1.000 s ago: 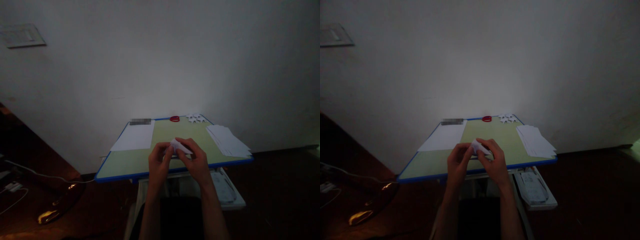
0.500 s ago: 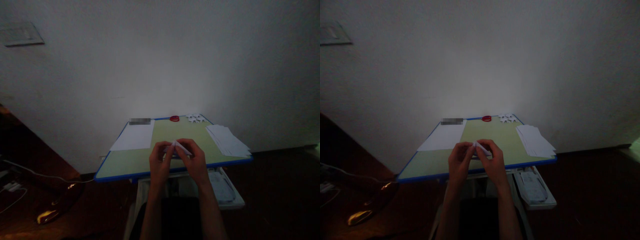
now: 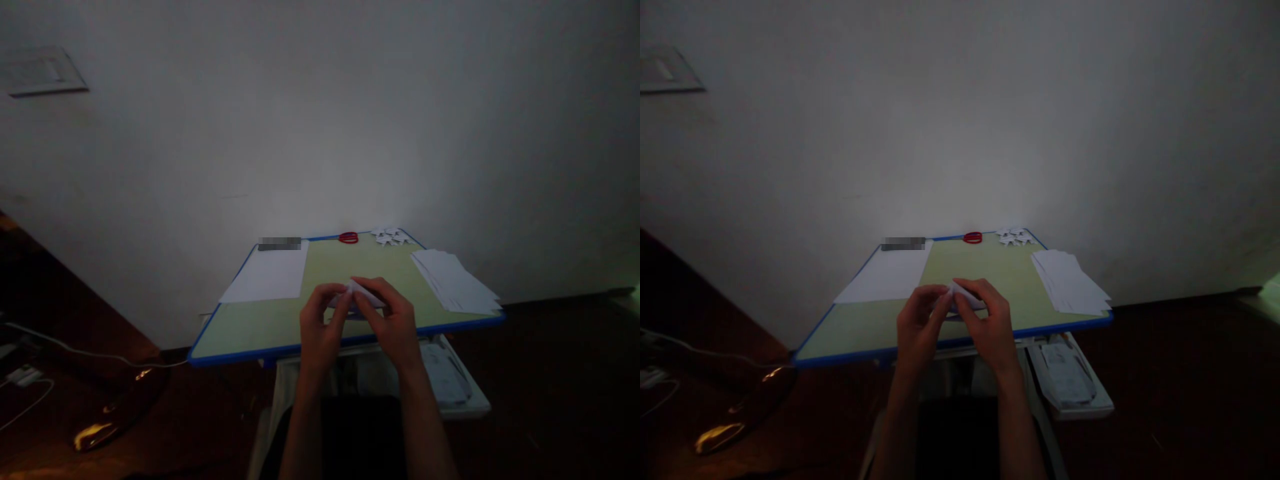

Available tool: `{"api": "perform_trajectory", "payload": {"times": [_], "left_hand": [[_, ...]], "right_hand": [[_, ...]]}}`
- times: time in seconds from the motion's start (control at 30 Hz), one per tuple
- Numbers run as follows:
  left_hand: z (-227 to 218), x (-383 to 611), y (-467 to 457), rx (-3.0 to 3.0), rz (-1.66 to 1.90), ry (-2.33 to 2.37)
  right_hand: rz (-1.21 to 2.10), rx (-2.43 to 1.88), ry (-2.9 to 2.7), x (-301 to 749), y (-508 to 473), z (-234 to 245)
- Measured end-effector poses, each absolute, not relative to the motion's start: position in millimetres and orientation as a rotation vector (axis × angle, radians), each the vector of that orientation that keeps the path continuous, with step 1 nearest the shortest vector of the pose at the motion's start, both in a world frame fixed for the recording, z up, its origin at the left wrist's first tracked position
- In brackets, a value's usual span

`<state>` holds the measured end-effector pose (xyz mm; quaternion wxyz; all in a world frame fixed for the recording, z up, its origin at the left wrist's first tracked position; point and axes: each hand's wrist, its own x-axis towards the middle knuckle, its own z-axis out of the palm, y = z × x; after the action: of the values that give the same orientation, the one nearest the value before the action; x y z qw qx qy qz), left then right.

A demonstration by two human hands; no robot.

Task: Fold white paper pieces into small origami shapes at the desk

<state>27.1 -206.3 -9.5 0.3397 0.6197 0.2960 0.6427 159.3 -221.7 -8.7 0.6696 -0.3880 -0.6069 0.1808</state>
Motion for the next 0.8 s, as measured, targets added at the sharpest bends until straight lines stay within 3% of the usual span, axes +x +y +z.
{"api": "perform_trajectory", "payload": {"times": [0.8], "left_hand": [[-6,42,-215,1.44,1.673,0.892]], "right_hand": [[0.509,-0.882,-1.349,160,-225,-6]]}}
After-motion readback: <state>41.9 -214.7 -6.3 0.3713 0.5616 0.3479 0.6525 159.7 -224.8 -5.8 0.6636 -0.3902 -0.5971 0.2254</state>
